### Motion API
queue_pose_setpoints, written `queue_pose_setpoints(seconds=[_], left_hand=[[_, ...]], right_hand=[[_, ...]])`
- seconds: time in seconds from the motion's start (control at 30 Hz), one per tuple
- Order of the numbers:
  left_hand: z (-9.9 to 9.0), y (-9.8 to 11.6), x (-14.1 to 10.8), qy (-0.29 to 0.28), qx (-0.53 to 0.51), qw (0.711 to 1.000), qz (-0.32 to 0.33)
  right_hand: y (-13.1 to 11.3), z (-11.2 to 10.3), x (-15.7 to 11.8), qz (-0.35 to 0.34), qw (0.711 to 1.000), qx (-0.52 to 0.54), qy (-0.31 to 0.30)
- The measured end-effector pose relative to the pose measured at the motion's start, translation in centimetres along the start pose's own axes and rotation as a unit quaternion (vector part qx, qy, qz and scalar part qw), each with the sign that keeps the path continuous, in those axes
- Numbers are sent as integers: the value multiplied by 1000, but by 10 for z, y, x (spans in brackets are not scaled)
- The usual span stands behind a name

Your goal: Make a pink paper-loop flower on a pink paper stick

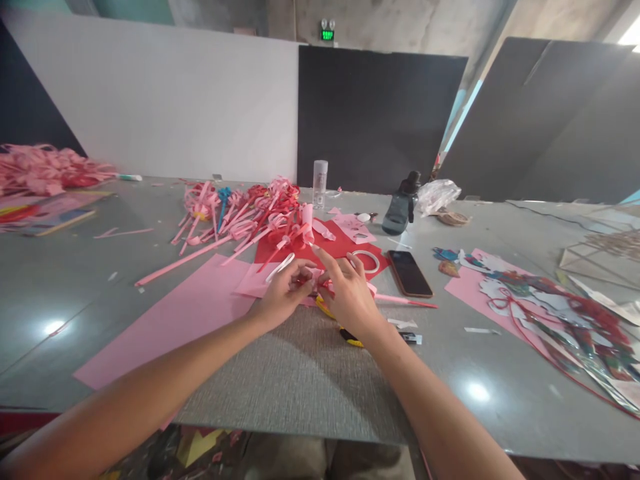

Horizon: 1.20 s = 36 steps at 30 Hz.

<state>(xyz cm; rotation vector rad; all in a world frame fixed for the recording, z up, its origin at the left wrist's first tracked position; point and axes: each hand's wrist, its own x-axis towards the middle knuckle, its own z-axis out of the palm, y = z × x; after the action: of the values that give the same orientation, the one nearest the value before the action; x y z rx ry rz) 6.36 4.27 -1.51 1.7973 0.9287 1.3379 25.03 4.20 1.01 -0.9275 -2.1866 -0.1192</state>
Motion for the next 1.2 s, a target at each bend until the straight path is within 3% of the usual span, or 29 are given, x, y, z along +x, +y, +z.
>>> queue_pose_setpoints(seconds=[0.33,0.8,1.2], left_hand=[[0,0,-1,4,-21,1000,-1],[2,3,-2,30,-30,999,-3],[2,2,1,20,-35,999,7]], right_hand=[[-7,-8,2,31,999,-6,-13],[-8,-7,4,17,1000,-4,-9],[-9,-7,1,26,998,-25,-59]])
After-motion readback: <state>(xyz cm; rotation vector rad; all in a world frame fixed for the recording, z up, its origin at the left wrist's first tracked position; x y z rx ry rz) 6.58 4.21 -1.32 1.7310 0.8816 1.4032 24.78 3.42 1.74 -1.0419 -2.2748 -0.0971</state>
